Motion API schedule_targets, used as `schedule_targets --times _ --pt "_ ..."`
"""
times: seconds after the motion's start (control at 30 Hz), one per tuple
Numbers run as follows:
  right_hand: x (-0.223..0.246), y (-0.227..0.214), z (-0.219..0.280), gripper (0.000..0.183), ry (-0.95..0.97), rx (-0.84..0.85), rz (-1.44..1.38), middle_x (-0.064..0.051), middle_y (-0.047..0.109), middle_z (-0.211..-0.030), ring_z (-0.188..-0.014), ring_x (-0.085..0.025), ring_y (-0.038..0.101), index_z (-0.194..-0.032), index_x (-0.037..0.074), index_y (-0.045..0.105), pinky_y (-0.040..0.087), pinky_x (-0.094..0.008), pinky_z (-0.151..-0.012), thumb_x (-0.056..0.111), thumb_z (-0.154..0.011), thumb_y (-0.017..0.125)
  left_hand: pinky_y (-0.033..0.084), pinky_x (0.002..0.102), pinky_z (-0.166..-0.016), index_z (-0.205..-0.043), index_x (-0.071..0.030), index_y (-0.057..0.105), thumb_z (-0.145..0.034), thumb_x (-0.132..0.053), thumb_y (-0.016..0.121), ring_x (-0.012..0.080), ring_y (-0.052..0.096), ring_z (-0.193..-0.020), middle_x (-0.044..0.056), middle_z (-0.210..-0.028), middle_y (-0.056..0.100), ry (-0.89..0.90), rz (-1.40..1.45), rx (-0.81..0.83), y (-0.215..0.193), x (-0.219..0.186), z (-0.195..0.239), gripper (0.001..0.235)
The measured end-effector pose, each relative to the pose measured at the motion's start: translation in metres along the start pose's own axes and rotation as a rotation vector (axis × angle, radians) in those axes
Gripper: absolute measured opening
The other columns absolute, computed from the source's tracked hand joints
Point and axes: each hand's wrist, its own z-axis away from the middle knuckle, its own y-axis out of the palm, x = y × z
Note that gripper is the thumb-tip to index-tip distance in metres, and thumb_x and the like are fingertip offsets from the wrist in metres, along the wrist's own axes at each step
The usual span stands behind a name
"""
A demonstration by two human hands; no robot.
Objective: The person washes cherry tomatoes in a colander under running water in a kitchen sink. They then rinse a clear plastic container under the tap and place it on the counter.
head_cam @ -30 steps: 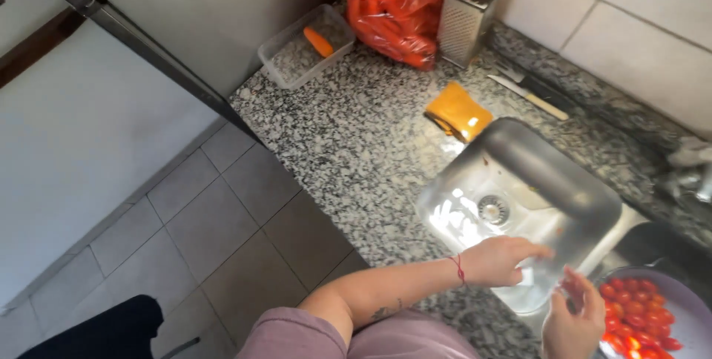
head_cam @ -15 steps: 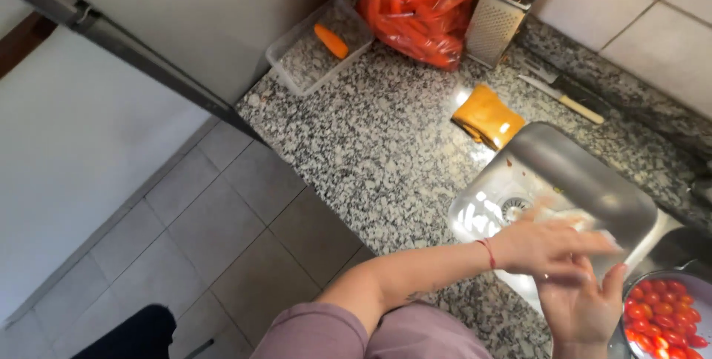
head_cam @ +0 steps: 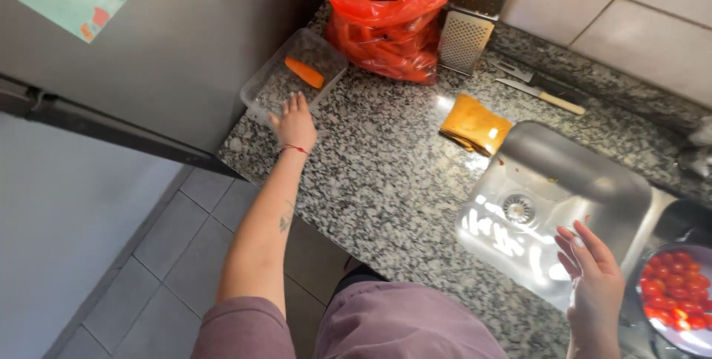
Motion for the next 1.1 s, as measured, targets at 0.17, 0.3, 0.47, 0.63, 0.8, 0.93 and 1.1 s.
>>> schedule_targets --times 0.17,0.3,0.47,0.63,0.8,0.93,1.1 --pt "-0.027 0.084 -0.003 0.031 0.075 0.076 -0.061 -0.011 0.063 -0.105 -0.100 -0.020 0.061 -0.118 0.007 0.058 0.042 -0.027 -0.085 0.013 -0.087 0.055 0.046 0.058 -0.085 -0.124 -0.018 0.053 -0.086 0.005 0.041 0.0343 0.062 -0.080 0.011 -0.092 0.064 0.294 0.031 0.004 0.045 0.043 -0.040 0.045" --pt "-0.046 0.153 0.000 0.033 -0.002 0.214 -0.034 -0.018 0.062 -0.109 -0.103 -0.028 0.060 -0.123 0.005 0.056 0.045 -0.042 -0.086 0.015 -0.092 0.058 0.047 0.052 -0.081 -0.125 -0.021 0.055 -0.084 -0.016 0.053 0.0246 0.066 -0.092 0.005 -0.101 0.067 0.443 0.149 -0.081 0.039 0.021 -0.005 0.041" --pt "-0.031 0.217 0.018 0.039 0.054 0.416 0.133 -0.013 0.066 -0.107 -0.095 -0.023 0.063 -0.120 0.010 0.061 0.049 -0.038 -0.080 0.024 -0.084 0.067 0.053 0.045 -0.074 -0.126 -0.001 0.051 -0.079 -0.018 0.058 0.0334 0.067 -0.089 0.019 -0.102 0.064 0.716 0.353 0.026 -0.012 -0.002 0.065 0.050" --pt "-0.051 0.249 0.010 0.046 0.118 0.410 0.198 -0.017 0.063 -0.110 -0.093 -0.026 0.064 -0.127 0.010 0.055 0.051 -0.036 -0.077 0.027 -0.085 0.065 0.051 0.044 -0.080 -0.129 -0.001 0.050 -0.087 -0.025 0.058 0.0331 0.063 -0.099 0.018 -0.109 0.062 0.947 0.469 0.096 0.007 -0.025 0.083 0.049" --pt "-0.056 0.256 0.009 0.057 0.122 0.315 0.284 -0.020 0.064 -0.106 -0.078 -0.027 0.069 -0.131 0.007 0.050 0.057 -0.035 -0.065 0.031 -0.083 0.069 0.050 0.039 -0.085 -0.115 -0.010 0.061 -0.080 -0.010 0.063 0.0290 0.062 -0.101 0.011 -0.106 0.065 1.070 0.535 -0.071 0.018 -0.025 0.047 0.035" --pt "-0.047 0.260 0.015 0.046 0.051 0.268 0.311 -0.023 0.062 -0.103 -0.073 -0.031 0.068 -0.128 0.005 0.052 0.059 -0.038 -0.057 0.018 -0.086 0.063 0.043 0.041 -0.088 -0.123 -0.012 0.053 -0.067 -0.019 0.076 0.0247 0.054 -0.108 0.006 -0.117 0.058 0.932 0.252 -0.239 0.017 -0.030 0.013 0.061" --pt "-0.044 0.259 0.019 0.039 0.004 0.213 0.348 -0.023 0.063 -0.102 -0.071 -0.033 0.068 -0.124 0.006 0.056 0.060 -0.038 -0.051 0.011 -0.085 0.059 0.039 0.037 -0.091 -0.122 -0.019 0.054 -0.059 -0.026 0.081 0.0180 0.055 -0.107 -0.001 -0.111 0.059 1.083 0.136 -0.214 0.054 -0.073 -0.005 0.069"
